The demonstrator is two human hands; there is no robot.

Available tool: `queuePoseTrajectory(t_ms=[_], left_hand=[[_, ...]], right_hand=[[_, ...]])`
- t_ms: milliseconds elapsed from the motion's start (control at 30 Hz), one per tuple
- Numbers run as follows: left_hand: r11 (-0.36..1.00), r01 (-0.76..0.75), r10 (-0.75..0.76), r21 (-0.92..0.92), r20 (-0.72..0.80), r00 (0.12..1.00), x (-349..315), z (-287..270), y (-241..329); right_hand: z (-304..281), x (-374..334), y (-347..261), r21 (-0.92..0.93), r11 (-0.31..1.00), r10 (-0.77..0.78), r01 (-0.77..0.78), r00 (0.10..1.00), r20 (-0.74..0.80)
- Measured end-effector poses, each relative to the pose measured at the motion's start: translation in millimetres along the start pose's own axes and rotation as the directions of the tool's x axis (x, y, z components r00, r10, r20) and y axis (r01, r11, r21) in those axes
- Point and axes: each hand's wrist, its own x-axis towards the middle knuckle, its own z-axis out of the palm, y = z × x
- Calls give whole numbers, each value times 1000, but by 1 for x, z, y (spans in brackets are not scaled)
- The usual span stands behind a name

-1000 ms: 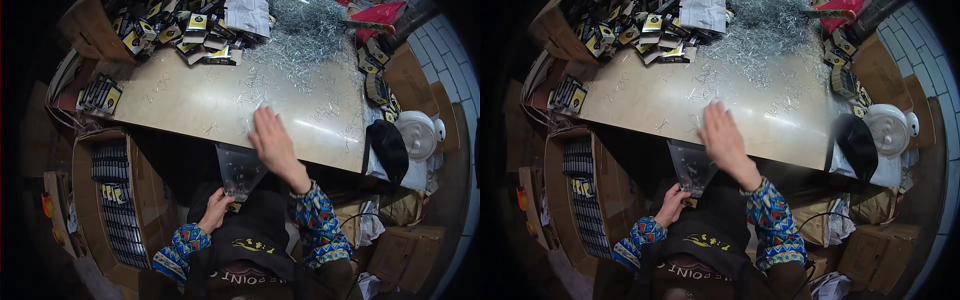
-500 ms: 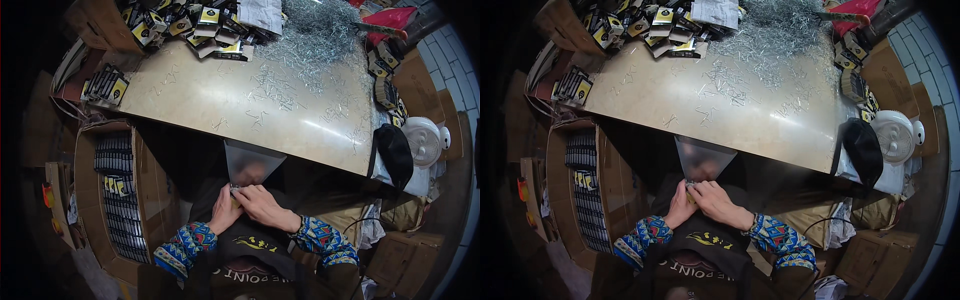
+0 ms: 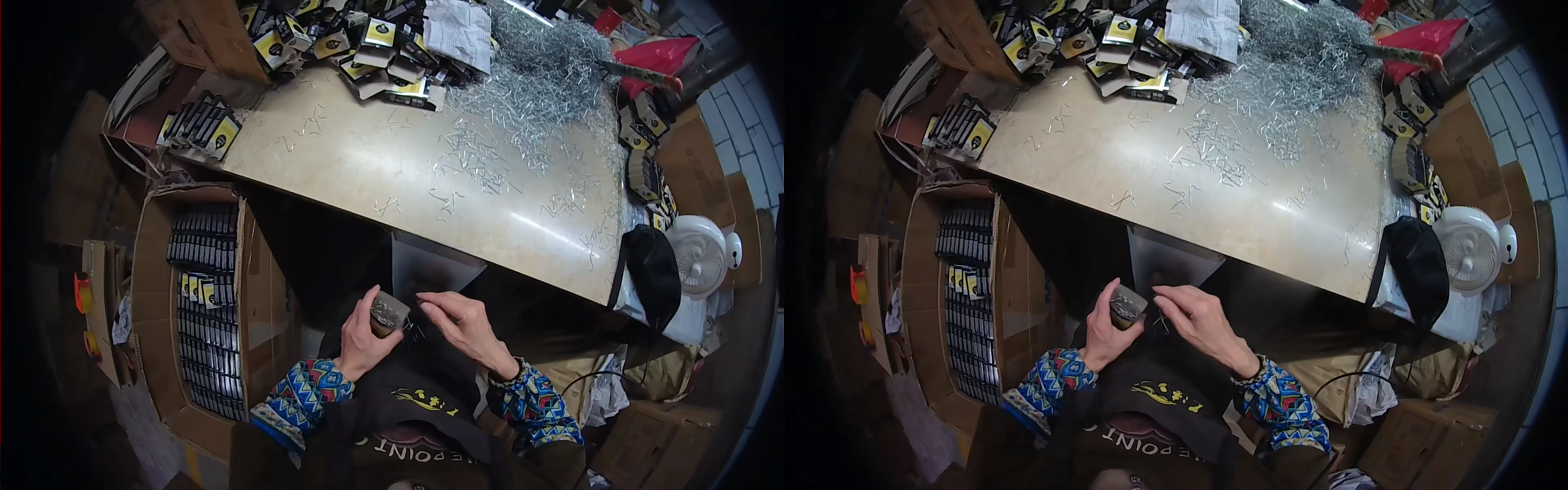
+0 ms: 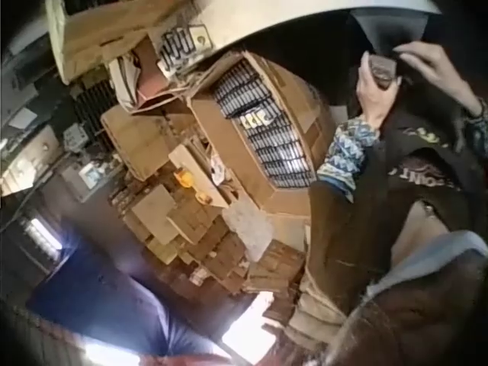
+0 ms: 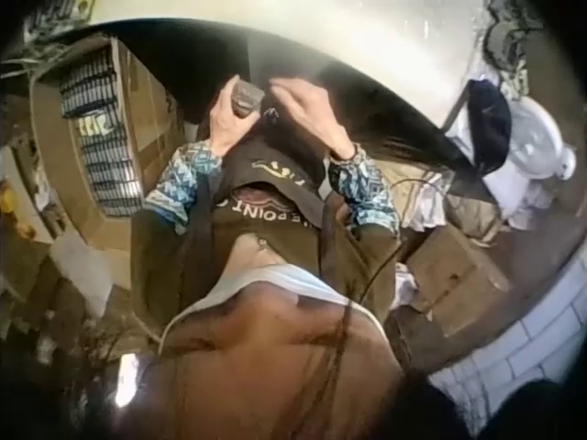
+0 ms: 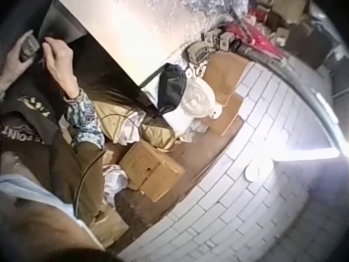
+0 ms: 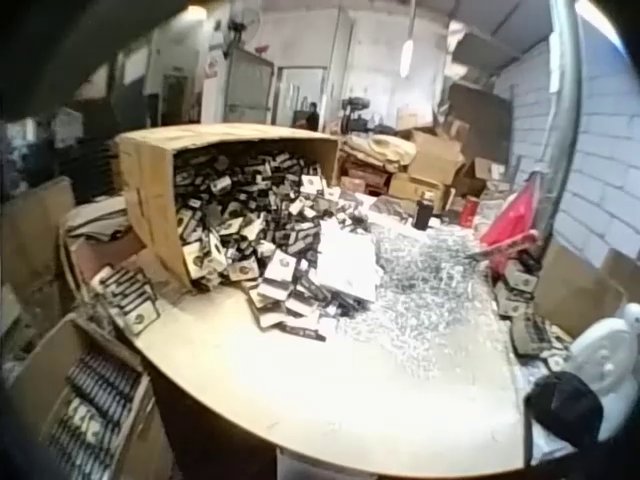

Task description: Packaging small rectangular boxes from a larger container into individual plastic bags.

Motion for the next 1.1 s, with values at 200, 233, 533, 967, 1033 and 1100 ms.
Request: queuePoseTrajectory(t_ms=[200, 233, 533, 967, 1033, 1100], left_hand=[[986, -166, 166, 0, -42, 985, 31, 5, 18], [974, -221, 224, 49, -48, 973, 37, 8, 21], [988, -151, 151, 31, -8, 988, 63, -5, 39], [947, -321, 319, 8, -126, 939, 76, 1, 43], [960, -268, 271, 77, -35, 962, 74, -1, 42], [983, -178, 181, 48, -62, 982, 73, -2, 50]], right_hand=[[0, 15, -15, -61, 993, -99, 100, 995, 11], [-2, 18, -7, -72, 992, -105, 105, 995, 3], [-14, 33, -16, -192, 953, -287, 236, 905, -314], [3, 26, -14, -242, 905, -412, 350, 863, -292], [10, 22, -24, 121, 982, -94, 146, 929, -358], [3, 22, -26, 320, 947, 81, 11, 958, -274]])
